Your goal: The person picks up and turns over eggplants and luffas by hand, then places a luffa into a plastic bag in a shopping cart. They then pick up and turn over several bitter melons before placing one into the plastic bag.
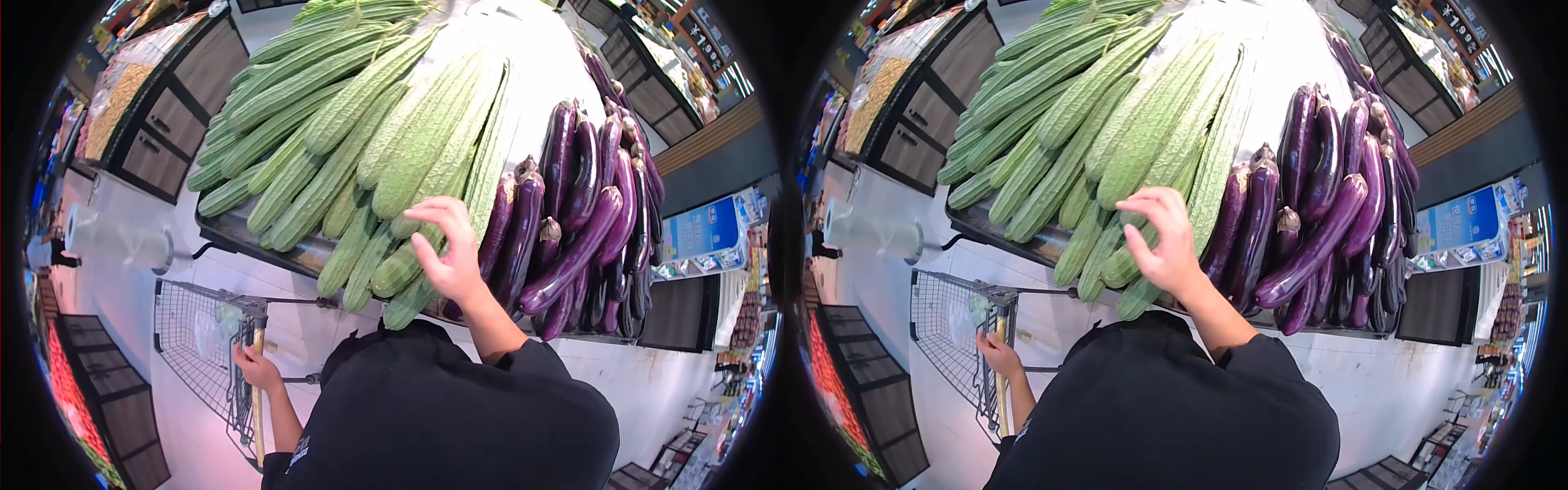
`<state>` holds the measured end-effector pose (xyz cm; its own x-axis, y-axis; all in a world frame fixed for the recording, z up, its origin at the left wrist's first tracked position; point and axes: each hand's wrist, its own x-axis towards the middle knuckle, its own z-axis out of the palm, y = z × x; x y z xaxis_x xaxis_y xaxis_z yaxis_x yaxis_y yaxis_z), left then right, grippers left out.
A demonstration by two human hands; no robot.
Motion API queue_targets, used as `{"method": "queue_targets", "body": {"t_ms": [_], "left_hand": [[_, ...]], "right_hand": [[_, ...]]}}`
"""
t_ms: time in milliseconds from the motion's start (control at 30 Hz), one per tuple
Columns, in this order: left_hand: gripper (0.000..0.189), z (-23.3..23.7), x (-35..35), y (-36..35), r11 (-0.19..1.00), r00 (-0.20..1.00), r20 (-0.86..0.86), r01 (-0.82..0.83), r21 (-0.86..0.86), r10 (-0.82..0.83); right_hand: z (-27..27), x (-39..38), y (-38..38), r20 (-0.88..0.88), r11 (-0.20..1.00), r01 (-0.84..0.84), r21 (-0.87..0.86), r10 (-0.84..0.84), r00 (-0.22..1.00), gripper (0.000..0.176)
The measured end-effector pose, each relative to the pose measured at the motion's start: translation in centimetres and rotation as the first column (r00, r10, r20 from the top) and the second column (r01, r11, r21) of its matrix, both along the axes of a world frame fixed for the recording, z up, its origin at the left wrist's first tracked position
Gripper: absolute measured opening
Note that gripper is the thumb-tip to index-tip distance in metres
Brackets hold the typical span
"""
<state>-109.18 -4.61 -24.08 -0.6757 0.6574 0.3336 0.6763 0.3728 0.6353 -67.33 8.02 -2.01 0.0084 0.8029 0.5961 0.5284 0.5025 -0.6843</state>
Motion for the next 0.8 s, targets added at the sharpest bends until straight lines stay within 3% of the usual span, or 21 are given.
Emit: {"method": "queue_targets", "body": {"t_ms": [167, 333, 400, 467, 567, 667, 767, 800], "left_hand": [[0.033, 0.6, 0.0, 0.1, 0.981, 0.999, -0.027, -0.040, -0.189, 0.035], [0.036, 2.7, 2.7, 5.7, 0.943, 0.930, -0.236, 0.314, 0.108, -0.283], [0.038, 7.1, 7.1, 12.5, 0.831, 0.872, -0.137, 0.489, 0.266, -0.469], [0.044, 11.7, 12.1, 19.7, 0.676, 0.759, -0.184, 0.643, 0.361, -0.624], [0.053, 18.9, 18.2, 27.9, 0.481, 0.553, -0.334, 0.832, 0.277, -0.764], [0.062, 20.6, 21.9, 34.1, 0.420, 0.441, -0.423, 0.896, 0.146, -0.792], [0.073, 19.7, 23.1, 37.8, 0.414, 0.347, -0.397, 0.905, -0.095, -0.850], [0.073, 20.3, 23.2, 37.9, 0.407, 0.343, -0.396, 0.909, -0.088, -0.852]], "right_hand": [[-2.0, 2.5, 0.8, -0.043, 0.986, 0.165, -0.037, -0.167, 0.985, 0.031], [-3.0, 3.1, -1.1, -0.141, 0.972, 0.221, -0.075, -0.230, 0.963, 0.030], [-3.4, 3.1, -1.5, -0.172, 0.972, 0.221, -0.079, -0.232, 0.957, 0.030], [-3.7, 2.8, -2.0, -0.199, 0.963, 0.246, -0.114, -0.264, 0.944, 0.029], [-3.4, 2.3, -2.6, -0.232, 0.954, 0.273, -0.124, -0.296, 0.927, 0.029], [-3.4, 1.5, -3.3, -0.246, 0.934, 0.330, -0.135, -0.354, 0.902, 0.029], [-3.5, 0.0, -3.9, -0.269, 0.912, 0.375, -0.163, -0.407, 0.873, 0.029], [-3.6, -0.5, -4.1, -0.295, 0.906, 0.385, -0.176, -0.421, 0.858, 0.028]]}}
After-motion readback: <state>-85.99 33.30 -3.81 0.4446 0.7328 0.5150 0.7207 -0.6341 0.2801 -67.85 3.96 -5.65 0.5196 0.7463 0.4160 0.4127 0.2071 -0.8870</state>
